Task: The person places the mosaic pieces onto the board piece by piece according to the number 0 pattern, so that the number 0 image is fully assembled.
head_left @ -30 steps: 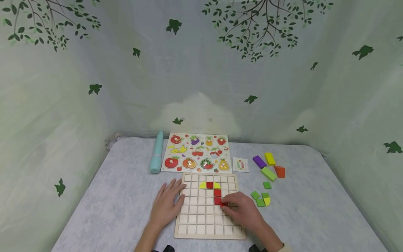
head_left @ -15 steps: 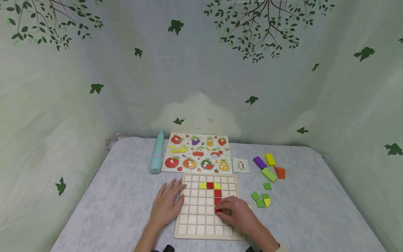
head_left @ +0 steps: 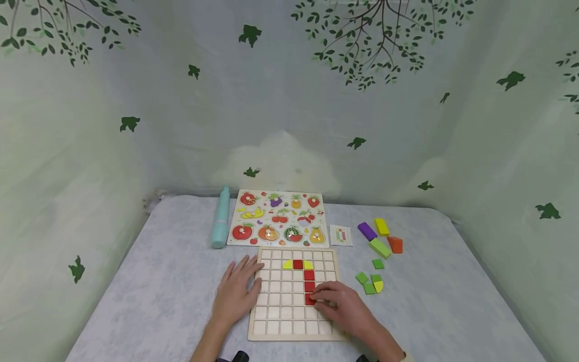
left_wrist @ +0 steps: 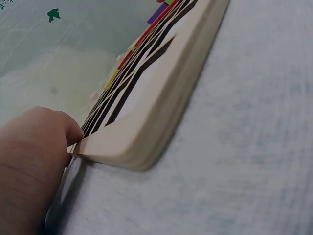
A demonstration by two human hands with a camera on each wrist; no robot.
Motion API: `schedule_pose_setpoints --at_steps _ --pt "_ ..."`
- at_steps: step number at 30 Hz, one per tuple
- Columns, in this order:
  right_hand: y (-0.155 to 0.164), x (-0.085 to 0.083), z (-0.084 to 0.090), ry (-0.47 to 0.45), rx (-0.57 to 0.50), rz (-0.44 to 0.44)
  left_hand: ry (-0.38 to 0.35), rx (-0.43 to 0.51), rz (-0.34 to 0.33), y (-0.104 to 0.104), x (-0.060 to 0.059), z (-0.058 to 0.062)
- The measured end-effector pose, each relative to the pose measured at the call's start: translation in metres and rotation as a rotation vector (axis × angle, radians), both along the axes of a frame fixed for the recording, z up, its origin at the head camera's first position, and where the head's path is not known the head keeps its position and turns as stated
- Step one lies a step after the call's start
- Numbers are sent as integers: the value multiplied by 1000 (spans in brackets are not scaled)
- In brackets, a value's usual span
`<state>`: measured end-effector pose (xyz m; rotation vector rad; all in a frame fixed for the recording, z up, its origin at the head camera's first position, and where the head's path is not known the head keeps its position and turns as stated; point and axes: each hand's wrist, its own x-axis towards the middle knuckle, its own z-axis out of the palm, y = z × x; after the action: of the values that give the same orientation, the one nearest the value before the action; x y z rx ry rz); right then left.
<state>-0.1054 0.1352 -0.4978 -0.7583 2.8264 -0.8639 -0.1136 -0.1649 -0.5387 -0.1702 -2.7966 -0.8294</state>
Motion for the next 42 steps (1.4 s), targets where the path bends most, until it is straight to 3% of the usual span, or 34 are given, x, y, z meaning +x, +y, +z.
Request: schedule_pose_setpoints --at_steps 7,13,21,29,42 --pt "15 -3 4 62 -4 -111 11 13 -8 -1 1 1" --pt "35 -5 5 43 33 -254 5 29 -13 0 2 2" --pt "67 -9 -1 -4 63 -208 -5 19 -17 2 0 1" --pt "81 -13 -5 -13 92 -52 -1 9 -9 0 1 0" --pt "68 -11 -5 -107 151 -263 11 24 -10 2 -1 -1"
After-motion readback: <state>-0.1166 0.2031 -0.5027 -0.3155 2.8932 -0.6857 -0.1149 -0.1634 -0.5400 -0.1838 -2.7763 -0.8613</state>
